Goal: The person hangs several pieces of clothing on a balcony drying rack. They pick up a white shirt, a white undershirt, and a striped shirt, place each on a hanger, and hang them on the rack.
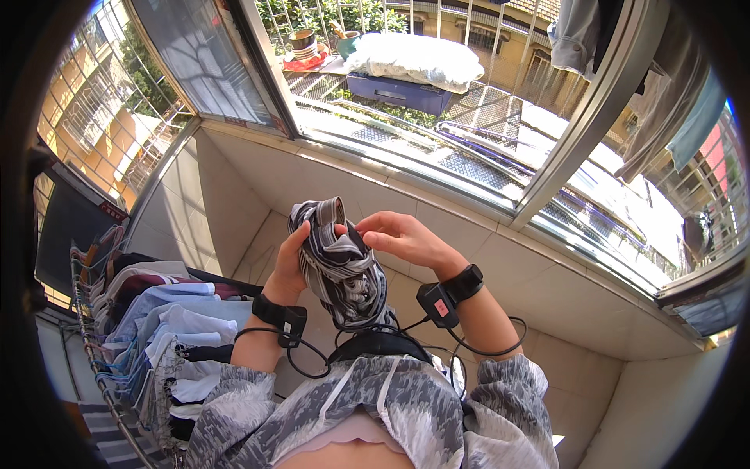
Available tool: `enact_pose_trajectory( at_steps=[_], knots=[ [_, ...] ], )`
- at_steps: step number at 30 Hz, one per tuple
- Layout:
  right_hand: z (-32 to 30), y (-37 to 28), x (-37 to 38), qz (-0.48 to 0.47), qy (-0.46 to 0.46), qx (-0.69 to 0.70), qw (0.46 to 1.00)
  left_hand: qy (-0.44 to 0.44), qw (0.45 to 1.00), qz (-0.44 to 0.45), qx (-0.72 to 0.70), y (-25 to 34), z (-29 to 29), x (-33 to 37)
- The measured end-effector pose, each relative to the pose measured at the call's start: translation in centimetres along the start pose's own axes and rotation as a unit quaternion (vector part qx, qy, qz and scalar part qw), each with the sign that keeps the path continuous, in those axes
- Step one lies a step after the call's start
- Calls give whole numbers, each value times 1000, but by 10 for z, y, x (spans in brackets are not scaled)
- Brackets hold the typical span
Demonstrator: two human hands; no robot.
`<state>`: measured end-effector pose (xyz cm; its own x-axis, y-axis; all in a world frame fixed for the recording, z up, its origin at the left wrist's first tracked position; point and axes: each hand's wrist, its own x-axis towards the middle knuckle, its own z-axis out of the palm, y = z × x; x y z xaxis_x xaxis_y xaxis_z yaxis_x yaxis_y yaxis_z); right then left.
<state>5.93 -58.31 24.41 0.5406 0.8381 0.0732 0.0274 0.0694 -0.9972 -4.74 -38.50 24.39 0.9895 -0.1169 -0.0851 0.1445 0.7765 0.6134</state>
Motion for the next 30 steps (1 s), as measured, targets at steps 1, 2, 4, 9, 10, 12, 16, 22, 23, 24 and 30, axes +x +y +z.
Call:
enact_pose_trajectory(
  at_steps=[1,2,4,9,10,12,16,22,23,24,30],
  knots=[
    [5,-2,-4,3,-54,-25,998,32,998,-12,43,2,3,3],
    [13,-4,-5,17,-73,-145,987,59,993,37,92,-1,6,6],
    [17,-9,-2,68,-65,-263,960,112,958,75,252,0,6,11],
    [-8,-39,-9,78,6,88,993,128,837,71,527,26,-41,5],
    [-12,-46,-10,48,-7,193,980,123,829,50,544,31,-59,3],
    [-16,-60,-10,-5,-28,339,940,171,846,33,503,26,-97,4],
    [-4,-78,5,-81,-46,426,900,303,802,61,511,-12,-164,5],
    [21,-91,33,-90,-49,413,905,291,826,-105,471,-77,-168,-8],
    [23,-94,34,-92,-60,408,906,268,850,-139,432,-84,-160,-8],
    [24,-98,35,-98,-71,421,899,257,866,-182,388,-94,-150,-7],
    [4,-125,10,-197,-160,467,847,308,913,-228,138,-126,-127,11]
  ],
)
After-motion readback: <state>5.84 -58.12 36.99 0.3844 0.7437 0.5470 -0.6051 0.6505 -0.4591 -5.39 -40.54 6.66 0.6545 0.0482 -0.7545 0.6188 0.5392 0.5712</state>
